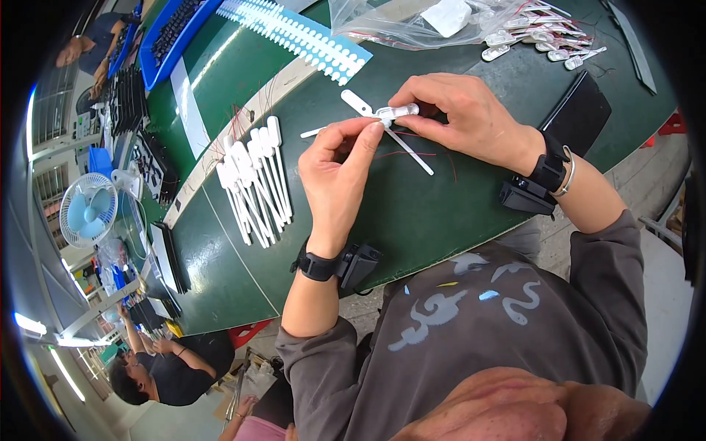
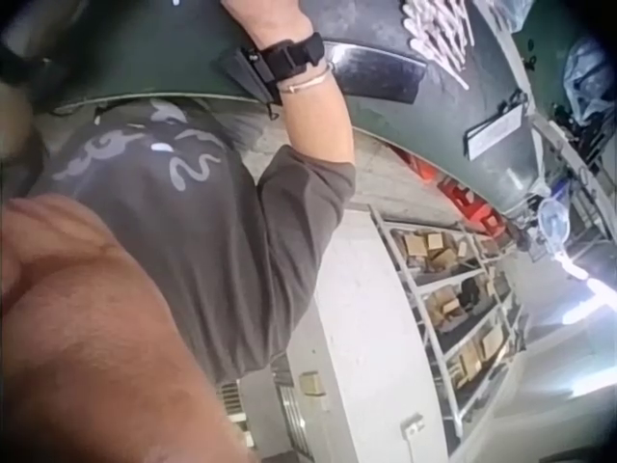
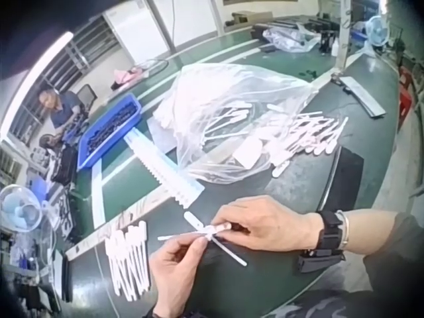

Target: The person picks up a white plastic component and a small electronic part, fits the part into the component, and presses them together by hand. They then pick up a long white plastic strip and press it onto the assembled component, joining the pieces together.

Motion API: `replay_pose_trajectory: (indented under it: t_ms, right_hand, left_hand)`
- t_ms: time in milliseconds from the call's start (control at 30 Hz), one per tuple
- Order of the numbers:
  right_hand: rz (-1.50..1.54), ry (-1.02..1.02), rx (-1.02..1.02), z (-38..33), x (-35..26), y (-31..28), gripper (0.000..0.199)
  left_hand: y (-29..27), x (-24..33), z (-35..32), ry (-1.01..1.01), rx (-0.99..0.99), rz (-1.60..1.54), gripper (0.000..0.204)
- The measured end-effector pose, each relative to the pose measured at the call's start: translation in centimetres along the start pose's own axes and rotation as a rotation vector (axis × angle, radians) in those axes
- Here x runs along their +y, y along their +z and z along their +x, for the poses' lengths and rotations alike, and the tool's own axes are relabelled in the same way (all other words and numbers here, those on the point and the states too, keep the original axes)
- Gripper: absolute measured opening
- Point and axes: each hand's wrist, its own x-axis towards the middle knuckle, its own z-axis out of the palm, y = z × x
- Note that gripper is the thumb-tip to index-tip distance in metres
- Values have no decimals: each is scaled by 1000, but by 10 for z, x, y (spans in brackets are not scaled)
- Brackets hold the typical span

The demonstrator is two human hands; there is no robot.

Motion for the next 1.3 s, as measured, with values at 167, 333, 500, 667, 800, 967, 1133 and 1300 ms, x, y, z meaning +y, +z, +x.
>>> replay_pose_trajectory:
  t_ms: [167,333,500,667,800,967,1133,1300]
  right_hand:
    - [61,61,-10,-2,-2,0,15]
    - [93,63,-25,-2,-3,1,16]
    - [121,61,-37,-3,-3,0,16]
    - [226,204,-110,-1,-10,-6,16]
    - [396,314,-131,0,-11,-6,15]
    - [488,377,-142,0,-11,-9,15]
    - [505,361,-146,-1,-10,-8,15]
    - [497,305,-142,-2,-9,-7,15]
  left_hand:
    - [3,-1,-1,186,58,178,13]
    - [4,0,-3,202,71,239,11]
    - [7,1,-3,179,120,273,11]
    - [5,-5,-1,310,133,409,10]
    - [4,-9,7,724,196,600,14]
    - [3,-6,7,829,161,665,22]
    - [2,-8,7,874,163,696,25]
    - [2,-6,7,890,168,740,27]
